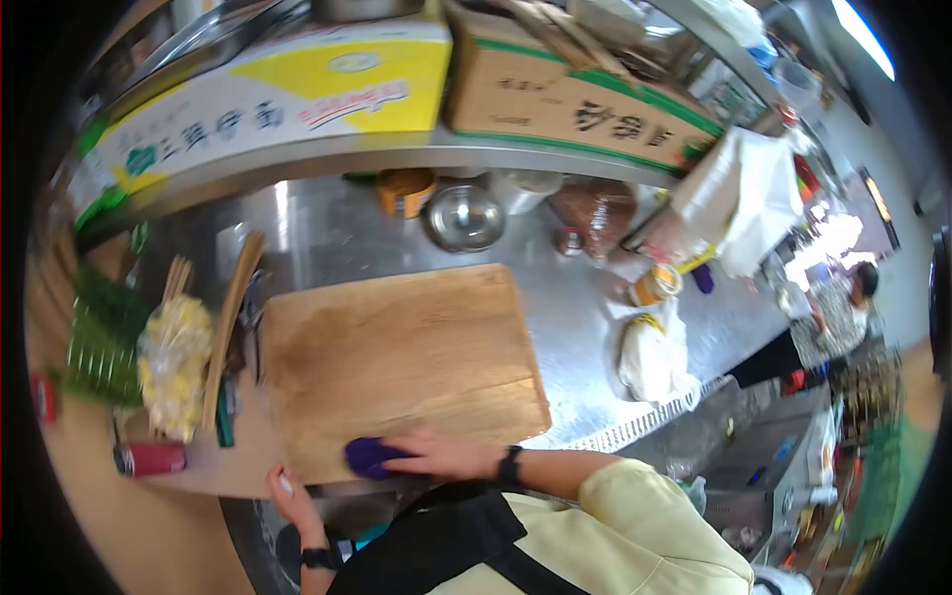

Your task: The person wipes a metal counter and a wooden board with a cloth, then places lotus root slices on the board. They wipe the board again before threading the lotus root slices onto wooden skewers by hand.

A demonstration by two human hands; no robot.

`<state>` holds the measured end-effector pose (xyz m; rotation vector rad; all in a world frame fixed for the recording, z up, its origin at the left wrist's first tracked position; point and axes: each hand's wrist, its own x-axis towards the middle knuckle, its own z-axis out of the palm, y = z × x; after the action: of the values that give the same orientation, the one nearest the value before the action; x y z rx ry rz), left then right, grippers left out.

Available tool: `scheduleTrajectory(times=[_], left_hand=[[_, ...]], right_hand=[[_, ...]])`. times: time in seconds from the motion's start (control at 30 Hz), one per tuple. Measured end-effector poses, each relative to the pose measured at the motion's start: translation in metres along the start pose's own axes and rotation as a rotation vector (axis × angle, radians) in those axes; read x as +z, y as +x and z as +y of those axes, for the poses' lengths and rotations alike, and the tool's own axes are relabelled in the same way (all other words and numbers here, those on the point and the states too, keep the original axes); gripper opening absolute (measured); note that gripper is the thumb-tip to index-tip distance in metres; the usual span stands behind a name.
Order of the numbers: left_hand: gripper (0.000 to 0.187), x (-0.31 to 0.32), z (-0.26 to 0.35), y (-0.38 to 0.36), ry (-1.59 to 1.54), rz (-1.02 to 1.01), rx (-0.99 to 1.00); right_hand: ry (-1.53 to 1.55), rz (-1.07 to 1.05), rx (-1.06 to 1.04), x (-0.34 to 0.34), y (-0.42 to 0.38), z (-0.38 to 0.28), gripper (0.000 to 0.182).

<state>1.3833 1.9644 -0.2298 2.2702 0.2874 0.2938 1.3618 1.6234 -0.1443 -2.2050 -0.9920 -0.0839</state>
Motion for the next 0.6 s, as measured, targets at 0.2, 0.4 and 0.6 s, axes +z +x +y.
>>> scheduleTrajectory(times=[0.2,0.4,0.6], left_hand=[[0.025,-0.005,0.027,0.000,0.090,-0.024,0.012],[0.026,-0.003,0.019,-0.002,0.140,-0.029,0.069],[0.026,-0.005,0.015,0.000,0.114,-0.037,0.111]], right_hand=[[-0.456,0.570,0.926,-0.077,-0.142,0.033,0.057],[-0.619,0.868,1.293,-0.068,0.006,0.116,0.053],[-0.338,0.476,0.616,0.049,0.182,0.112,0.018]])
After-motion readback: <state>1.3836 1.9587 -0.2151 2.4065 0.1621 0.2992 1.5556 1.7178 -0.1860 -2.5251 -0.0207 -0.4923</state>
